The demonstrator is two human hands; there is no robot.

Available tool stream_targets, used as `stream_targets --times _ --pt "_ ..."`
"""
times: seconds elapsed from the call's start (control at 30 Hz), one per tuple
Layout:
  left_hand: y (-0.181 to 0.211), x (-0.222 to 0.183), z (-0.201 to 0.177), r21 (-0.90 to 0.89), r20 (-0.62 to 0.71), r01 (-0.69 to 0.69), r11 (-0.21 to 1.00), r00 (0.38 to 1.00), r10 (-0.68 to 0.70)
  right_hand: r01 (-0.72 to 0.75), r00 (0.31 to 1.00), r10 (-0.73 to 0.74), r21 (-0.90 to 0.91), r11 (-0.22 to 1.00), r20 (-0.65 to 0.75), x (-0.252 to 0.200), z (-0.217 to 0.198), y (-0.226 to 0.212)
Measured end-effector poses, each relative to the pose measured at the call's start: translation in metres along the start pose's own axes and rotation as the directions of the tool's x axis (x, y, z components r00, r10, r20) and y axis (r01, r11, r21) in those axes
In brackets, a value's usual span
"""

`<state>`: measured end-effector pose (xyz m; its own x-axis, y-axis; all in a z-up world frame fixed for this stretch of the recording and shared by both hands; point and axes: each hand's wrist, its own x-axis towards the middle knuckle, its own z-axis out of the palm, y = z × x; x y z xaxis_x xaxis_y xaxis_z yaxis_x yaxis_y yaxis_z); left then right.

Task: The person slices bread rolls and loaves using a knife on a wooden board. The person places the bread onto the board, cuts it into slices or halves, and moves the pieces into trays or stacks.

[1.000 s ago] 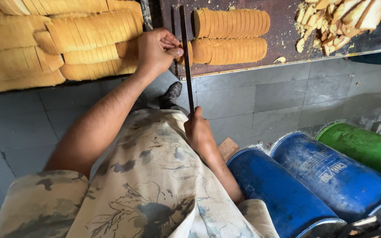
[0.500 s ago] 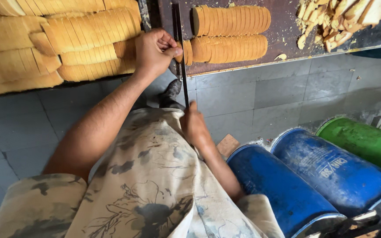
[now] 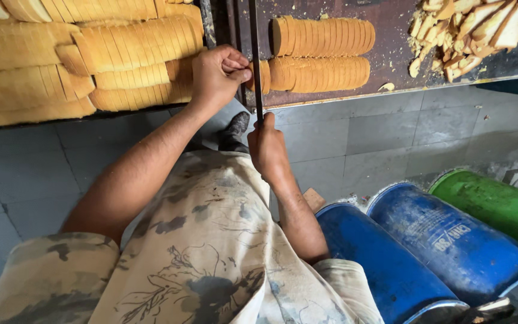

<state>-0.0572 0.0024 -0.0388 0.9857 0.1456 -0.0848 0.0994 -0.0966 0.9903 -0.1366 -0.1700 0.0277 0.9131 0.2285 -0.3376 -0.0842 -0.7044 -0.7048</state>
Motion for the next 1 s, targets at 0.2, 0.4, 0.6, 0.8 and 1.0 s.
stream_targets --times 0.2,0.4,0.6,0.8,1.0 --pt "-0.001 0.000 0.000 -0.057 -0.012 0.033 0.998 0.999 -0.034 -0.135 0.985 0.144 -0.096 0.986 0.098 -0.023 0.007 0.015" --pt "-0.005 -0.002 0.002 0.025 -0.046 -0.044 0.999 0.998 0.045 -0.046 0.993 0.056 -0.094 0.995 0.106 -0.050 0.008 0.028" --pt "-0.003 -0.003 0.004 -0.040 -0.057 0.008 0.999 0.998 -0.011 -0.022 0.998 0.026 -0.066 0.998 0.062 0.009 0.026 0.033" --pt "0.006 -0.004 0.000 0.016 -0.045 -0.011 1.000 0.999 0.012 -0.108 0.986 0.121 -0.116 0.987 0.115 -0.058 0.025 0.038" --pt "0.006 -0.008 0.003 -0.003 -0.056 0.010 1.000 0.998 -0.010 -0.093 0.995 0.094 -0.017 0.996 0.043 0.025 0.029 0.015"
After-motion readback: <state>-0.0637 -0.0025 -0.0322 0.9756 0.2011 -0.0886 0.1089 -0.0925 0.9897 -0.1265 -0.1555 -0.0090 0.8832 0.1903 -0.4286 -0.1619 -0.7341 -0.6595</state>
